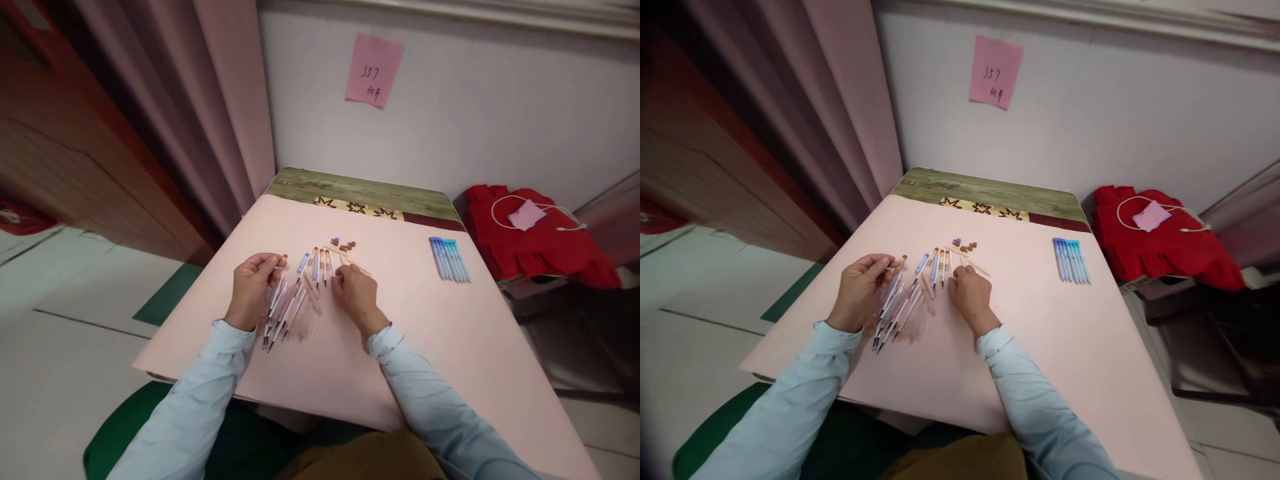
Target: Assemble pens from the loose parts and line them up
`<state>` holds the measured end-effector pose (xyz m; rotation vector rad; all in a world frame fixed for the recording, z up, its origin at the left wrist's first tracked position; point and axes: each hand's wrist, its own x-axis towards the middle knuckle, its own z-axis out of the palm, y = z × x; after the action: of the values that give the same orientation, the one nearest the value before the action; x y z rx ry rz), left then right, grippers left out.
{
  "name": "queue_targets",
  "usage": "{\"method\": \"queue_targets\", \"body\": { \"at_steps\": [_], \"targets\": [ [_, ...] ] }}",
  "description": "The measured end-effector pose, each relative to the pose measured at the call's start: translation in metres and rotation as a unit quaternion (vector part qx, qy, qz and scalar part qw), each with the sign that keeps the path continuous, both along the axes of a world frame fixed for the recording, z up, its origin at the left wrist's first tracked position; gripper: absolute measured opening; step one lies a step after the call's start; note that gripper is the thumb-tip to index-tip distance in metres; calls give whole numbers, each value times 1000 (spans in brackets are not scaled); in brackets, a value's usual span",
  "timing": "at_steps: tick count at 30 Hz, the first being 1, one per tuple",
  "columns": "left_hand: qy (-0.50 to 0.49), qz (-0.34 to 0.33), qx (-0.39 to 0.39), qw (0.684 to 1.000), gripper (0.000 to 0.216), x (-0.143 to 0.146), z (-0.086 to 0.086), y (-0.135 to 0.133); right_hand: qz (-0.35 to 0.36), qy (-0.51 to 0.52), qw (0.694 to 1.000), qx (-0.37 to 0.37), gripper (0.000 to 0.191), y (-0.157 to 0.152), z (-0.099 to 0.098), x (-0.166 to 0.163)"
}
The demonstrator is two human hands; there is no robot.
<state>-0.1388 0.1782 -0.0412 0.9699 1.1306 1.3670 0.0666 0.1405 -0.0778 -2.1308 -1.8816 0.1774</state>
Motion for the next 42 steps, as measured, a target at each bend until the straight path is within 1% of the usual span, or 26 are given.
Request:
{"method": "queue_targets", "body": {
  "at_steps": [5, 10, 12, 14, 18, 21, 25, 27, 29, 31, 34, 38, 42],
  "targets": [
    [33, -23, 1, 999, 21, 1, -2, -4, -38, -39, 999, 5, 23, 0, 0, 4],
    [74, -49, -3, 996, 20, 15, 7, -15, -34, -45, 998, -15, 26, 8, -2, 1],
    [87, -71, -1, 994, 19, 23, 10, -24, -39, -44, 998, -20, 26, 11, -1, 0],
    [99, -101, 5, 990, 18, 33, 11, -35, -46, -42, 998, -15, 24, 12, -1, 0],
    [111, -184, 2, 977, 16, 49, 2, -56, -63, -16, 997, 33, 25, 11, 0, 6],
    [122, -211, -13, 970, 16, 54, -4, -63, -74, 18, 995, 62, 26, 9, 1, 18],
    [96, -195, -46, 975, 18, 49, -3, -60, -137, 67, 984, 87, 24, 6, 2, 47],
    [68, -176, -48, 981, 20, 44, 0, -56, -175, 79, 977, 94, 23, 5, 3, 62],
    [49, -158, -42, 985, 21, 40, 2, -53, -193, 84, 973, 100, 23, 4, 4, 71],
    [38, -143, -39, 988, 22, 36, 4, -50, -184, 88, 974, 103, 23, 4, 4, 72],
    [17, -127, -40, 991, 23, 32, 4, -46, -136, 83, 982, 102, 22, 3, 0, 59],
    [8, -122, -31, 992, 23, 31, 0, -43, -81, 37, 993, 82, 22, 2, -6, 35],
    [14, -132, -44, 990, 22, 34, -4, -45, -57, -6, 997, 46, 28, 3, -11, 24]
  ]
}}
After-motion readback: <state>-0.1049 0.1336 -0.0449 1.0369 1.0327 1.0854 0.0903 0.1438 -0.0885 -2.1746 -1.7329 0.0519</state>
